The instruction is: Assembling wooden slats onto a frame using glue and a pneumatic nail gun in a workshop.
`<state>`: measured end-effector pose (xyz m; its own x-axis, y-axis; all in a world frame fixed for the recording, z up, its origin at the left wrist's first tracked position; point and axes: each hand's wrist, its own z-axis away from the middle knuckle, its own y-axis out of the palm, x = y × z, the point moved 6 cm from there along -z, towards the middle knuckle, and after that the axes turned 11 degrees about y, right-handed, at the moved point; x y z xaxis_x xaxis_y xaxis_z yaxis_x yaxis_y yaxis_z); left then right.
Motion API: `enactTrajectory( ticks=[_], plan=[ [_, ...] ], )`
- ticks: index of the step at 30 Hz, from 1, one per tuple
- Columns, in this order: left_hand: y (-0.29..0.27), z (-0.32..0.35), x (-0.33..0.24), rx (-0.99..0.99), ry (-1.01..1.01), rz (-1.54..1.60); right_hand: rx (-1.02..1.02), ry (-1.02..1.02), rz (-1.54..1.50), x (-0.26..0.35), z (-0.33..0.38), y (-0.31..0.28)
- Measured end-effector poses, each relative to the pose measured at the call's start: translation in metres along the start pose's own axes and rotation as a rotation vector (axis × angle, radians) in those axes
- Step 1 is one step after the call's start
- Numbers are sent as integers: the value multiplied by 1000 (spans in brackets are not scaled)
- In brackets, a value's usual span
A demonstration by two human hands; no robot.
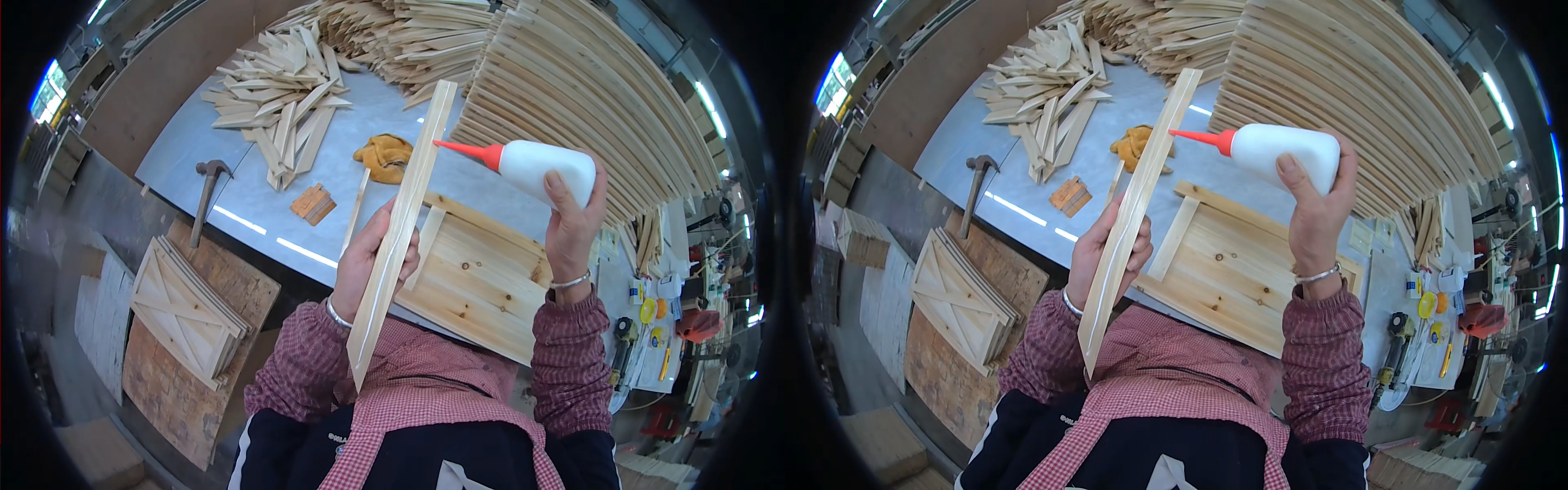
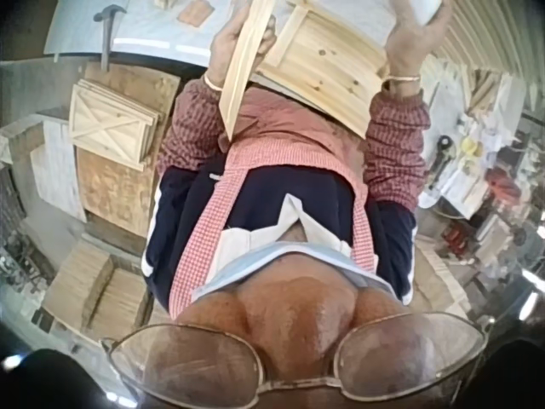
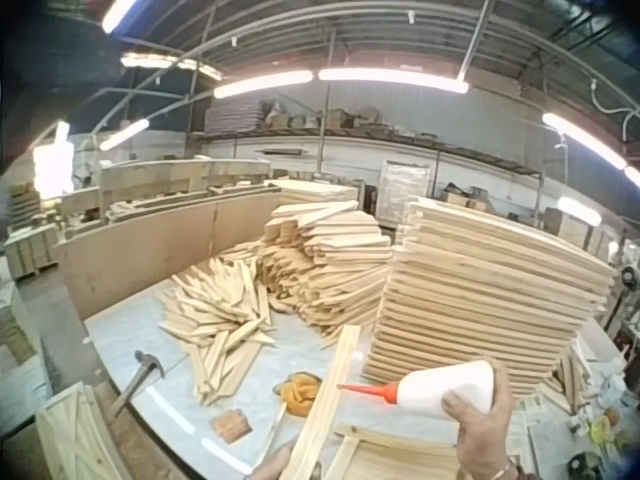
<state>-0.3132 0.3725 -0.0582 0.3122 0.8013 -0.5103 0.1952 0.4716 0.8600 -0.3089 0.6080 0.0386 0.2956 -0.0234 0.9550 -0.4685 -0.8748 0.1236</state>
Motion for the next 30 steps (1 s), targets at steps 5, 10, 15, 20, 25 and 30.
enactTrajectory(
  ticks=[5, 10, 15, 20, 25, 30],
  plan=[
    [-5, -7, -4, -3, 12, 28, 104, 32, 18, 12, 36, 8],
    [-10, -15, -8, 36, 62, 12, 190, 44, 90, 14, 69, 10],
    [-20, -22, -14, 0, 89, 53, 257, 51, 159, 17, 101, 3],
    [-20, -26, -19, 70, 117, 156, 310, 20, 233, 21, 128, -3],
    [-29, -31, -18, 54, 92, 163, 357, 149, 143, 13, 141, -3],
    [-38, -34, -29, 178, 193, -60, 119, 295, -147, -8, 136, -47]
  ],
)
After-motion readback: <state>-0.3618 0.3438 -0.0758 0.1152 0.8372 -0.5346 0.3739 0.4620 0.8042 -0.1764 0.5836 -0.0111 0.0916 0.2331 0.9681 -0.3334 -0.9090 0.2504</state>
